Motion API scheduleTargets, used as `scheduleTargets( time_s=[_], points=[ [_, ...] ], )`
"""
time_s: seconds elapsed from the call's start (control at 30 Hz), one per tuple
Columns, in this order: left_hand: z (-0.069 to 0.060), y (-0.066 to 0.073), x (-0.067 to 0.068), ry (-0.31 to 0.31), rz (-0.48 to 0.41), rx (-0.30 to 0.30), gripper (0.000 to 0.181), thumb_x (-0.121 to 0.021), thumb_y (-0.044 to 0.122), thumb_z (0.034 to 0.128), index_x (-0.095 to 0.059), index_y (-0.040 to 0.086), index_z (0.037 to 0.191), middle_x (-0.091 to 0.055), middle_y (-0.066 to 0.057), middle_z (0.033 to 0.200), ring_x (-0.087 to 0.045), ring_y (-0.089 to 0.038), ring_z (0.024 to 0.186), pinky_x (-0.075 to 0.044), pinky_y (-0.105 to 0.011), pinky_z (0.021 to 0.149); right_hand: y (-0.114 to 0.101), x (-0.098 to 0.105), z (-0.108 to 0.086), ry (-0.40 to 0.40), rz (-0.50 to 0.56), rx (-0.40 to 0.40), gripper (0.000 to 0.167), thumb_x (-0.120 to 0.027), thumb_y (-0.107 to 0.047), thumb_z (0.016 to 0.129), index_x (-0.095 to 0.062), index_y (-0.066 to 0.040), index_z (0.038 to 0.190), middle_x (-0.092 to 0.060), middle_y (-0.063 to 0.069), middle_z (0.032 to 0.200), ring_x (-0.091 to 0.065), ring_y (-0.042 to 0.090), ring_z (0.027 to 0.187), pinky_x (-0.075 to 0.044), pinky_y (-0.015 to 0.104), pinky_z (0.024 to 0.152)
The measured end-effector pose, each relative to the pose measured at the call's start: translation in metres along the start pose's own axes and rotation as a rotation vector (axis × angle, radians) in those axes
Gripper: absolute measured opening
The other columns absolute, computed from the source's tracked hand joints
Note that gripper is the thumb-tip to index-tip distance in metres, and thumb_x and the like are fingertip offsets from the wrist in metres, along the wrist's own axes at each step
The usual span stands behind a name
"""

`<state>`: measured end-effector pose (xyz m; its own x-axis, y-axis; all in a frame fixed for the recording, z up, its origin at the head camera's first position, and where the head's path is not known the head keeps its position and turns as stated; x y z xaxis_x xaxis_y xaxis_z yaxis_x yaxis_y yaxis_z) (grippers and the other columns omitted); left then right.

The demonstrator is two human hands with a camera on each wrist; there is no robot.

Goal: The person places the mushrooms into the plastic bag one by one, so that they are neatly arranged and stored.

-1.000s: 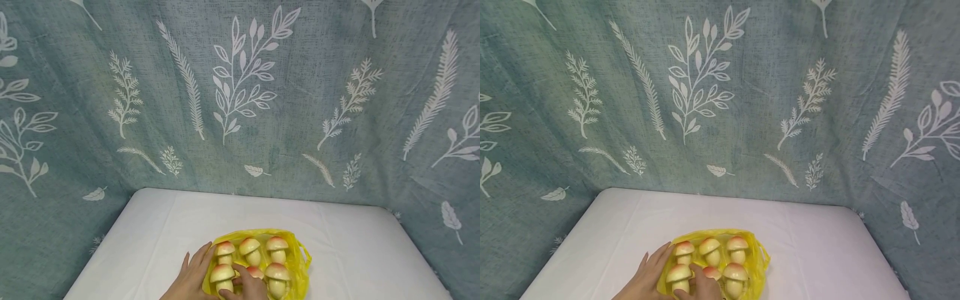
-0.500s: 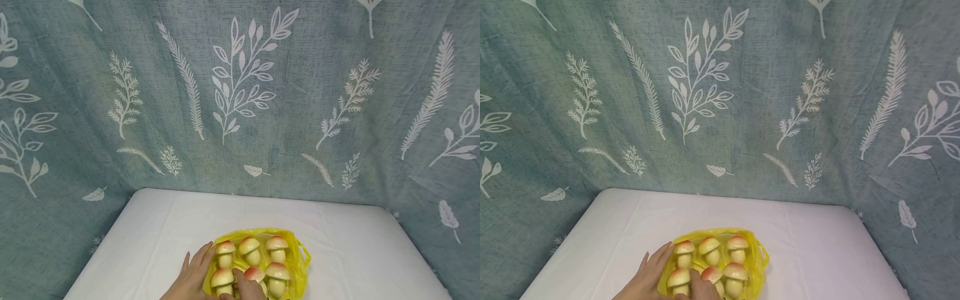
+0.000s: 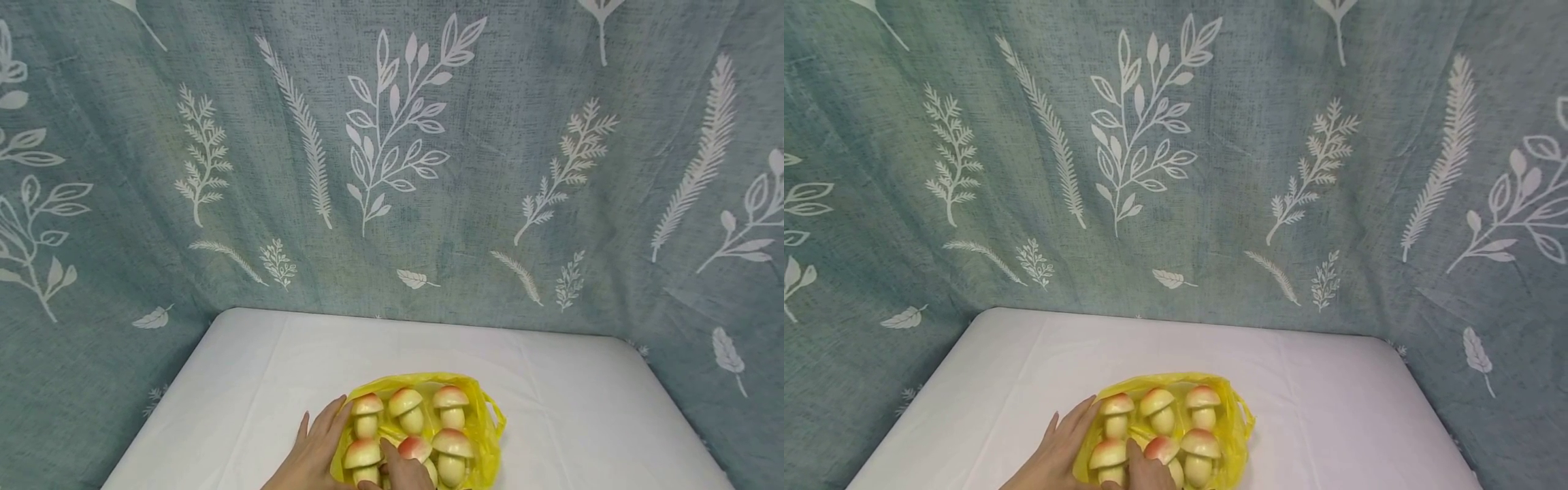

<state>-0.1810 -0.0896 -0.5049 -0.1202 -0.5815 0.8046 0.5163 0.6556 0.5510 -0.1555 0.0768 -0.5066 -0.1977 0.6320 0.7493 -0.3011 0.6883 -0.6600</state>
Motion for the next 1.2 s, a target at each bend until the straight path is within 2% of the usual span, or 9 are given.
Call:
scheduleTargets(
  time_s=[0.13, 0.33, 0.43, 0.53, 0.6, 0.7, 0.9, 1.13, 1.2],
  points=[
    [-0.001, -0.001, 0.0, 0.004, 0.005, -0.008, 0.128, -0.08, 0.07, 0.0615, -0.027, -0.001, 0.154, -0.032, -0.025, 0.152, -0.034, -0.045, 0.135, -0.02, -0.082, 0.096, -0.004, 0.004, -0.003, 0.032, -0.023, 0.029, 0.065, -0.068, -0.04, 0.091, -0.055, 0.013, 0.126, -0.072, 0.011, 0.082, -0.068, 0.022, 0.067, -0.054, 0.035, 0.057],
    [-0.002, -0.001, -0.001, 0.017, 0.052, -0.012, 0.127, -0.082, 0.068, 0.0607, -0.029, 0.0, 0.153, -0.033, -0.024, 0.152, -0.036, -0.044, 0.135, -0.022, -0.081, 0.096, -0.007, 0.018, -0.008, 0.079, 0.03, -0.022, 0.067, -0.072, -0.042, 0.089, -0.055, 0.01, 0.129, -0.074, 0.013, 0.087, -0.07, 0.028, 0.07, -0.057, 0.044, 0.062],
    [-0.002, -0.002, -0.002, 0.017, 0.061, -0.009, 0.128, -0.081, 0.07, 0.0601, -0.028, 0.0, 0.153, -0.033, -0.024, 0.151, -0.036, -0.044, 0.134, -0.023, -0.081, 0.096, -0.008, 0.027, -0.011, 0.146, 0.043, 0.02, 0.066, -0.074, -0.039, 0.089, -0.056, 0.011, 0.127, -0.073, 0.011, 0.084, -0.067, 0.014, 0.06, -0.056, 0.034, 0.057],
    [-0.003, -0.002, -0.003, 0.009, 0.048, -0.004, 0.128, -0.079, 0.071, 0.0609, -0.028, -0.001, 0.153, -0.033, -0.024, 0.151, -0.036, -0.045, 0.134, -0.022, -0.081, 0.095, -0.007, 0.038, -0.014, 0.231, 0.031, 0.079, 0.063, -0.076, -0.037, 0.087, -0.058, 0.011, 0.125, -0.073, 0.008, 0.08, -0.056, -0.002, 0.048, -0.051, 0.022, 0.051],
    [-0.002, -0.003, -0.003, 0.004, 0.035, -0.002, 0.128, -0.078, 0.072, 0.0612, -0.027, 0.0, 0.154, -0.032, -0.024, 0.152, -0.035, -0.046, 0.135, -0.021, -0.082, 0.096, -0.005, 0.045, -0.016, 0.262, 0.035, 0.095, 0.06, -0.076, -0.035, 0.088, -0.059, 0.01, 0.125, -0.074, 0.008, 0.08, -0.053, -0.006, 0.047, -0.05, 0.02, 0.051],
    [-0.002, -0.003, -0.002, 0.0, 0.025, 0.001, 0.128, -0.077, 0.074, 0.0613, -0.027, 0.0, 0.154, -0.032, -0.024, 0.152, -0.034, -0.045, 0.135, -0.02, -0.082, 0.096, -0.002, 0.055, -0.018, 0.29, 0.039, 0.059, 0.06, -0.075, -0.037, 0.088, -0.06, 0.006, 0.126, -0.075, 0.007, 0.085, -0.051, -0.005, 0.046, -0.047, 0.021, 0.048],
    [-0.003, -0.003, 0.0, -0.003, 0.006, 0.002, 0.127, -0.077, 0.074, 0.0632, -0.028, 0.0, 0.154, -0.032, -0.026, 0.152, -0.032, -0.046, 0.136, -0.019, -0.082, 0.096, 0.008, 0.074, -0.022, 0.317, 0.037, -0.1, 0.065, -0.07, -0.05, 0.088, -0.06, -0.002, 0.131, -0.075, 0.011, 0.096, -0.051, -0.005, 0.046, -0.045, 0.019, 0.045],
    [-0.001, -0.001, 0.002, 0.006, 0.02, -0.004, 0.122, -0.084, 0.062, 0.0639, -0.029, -0.001, 0.153, -0.031, -0.026, 0.152, -0.032, -0.045, 0.137, -0.019, -0.081, 0.097, 0.024, 0.093, -0.025, 0.4, -0.052, -0.174, 0.052, -0.078, -0.04, 0.084, -0.066, -0.01, 0.126, -0.074, 0.005, 0.101, -0.055, -0.003, 0.055, -0.047, 0.021, 0.05],
    [-0.001, 0.0, 0.003, -0.002, 0.005, 0.003, 0.118, -0.084, 0.06, 0.0658, -0.031, 0.0, 0.153, -0.03, -0.025, 0.153, -0.032, -0.045, 0.137, -0.017, -0.081, 0.099, 0.029, 0.098, -0.027, 0.421, -0.089, -0.182, 0.051, -0.077, -0.041, 0.085, -0.067, -0.011, 0.125, -0.073, 0.003, 0.104, -0.058, 0.001, 0.062, -0.046, 0.022, 0.052]
  ],
)
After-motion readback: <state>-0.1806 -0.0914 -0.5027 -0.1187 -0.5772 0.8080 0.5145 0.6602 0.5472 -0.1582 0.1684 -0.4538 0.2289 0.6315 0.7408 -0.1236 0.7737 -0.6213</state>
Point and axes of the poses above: each hand's wrist, its own z-axis towards the middle knuckle, its own x-axis out of the back of the hand, y = z × x, the point moved 5 cm from there along z, towards the middle knuckle
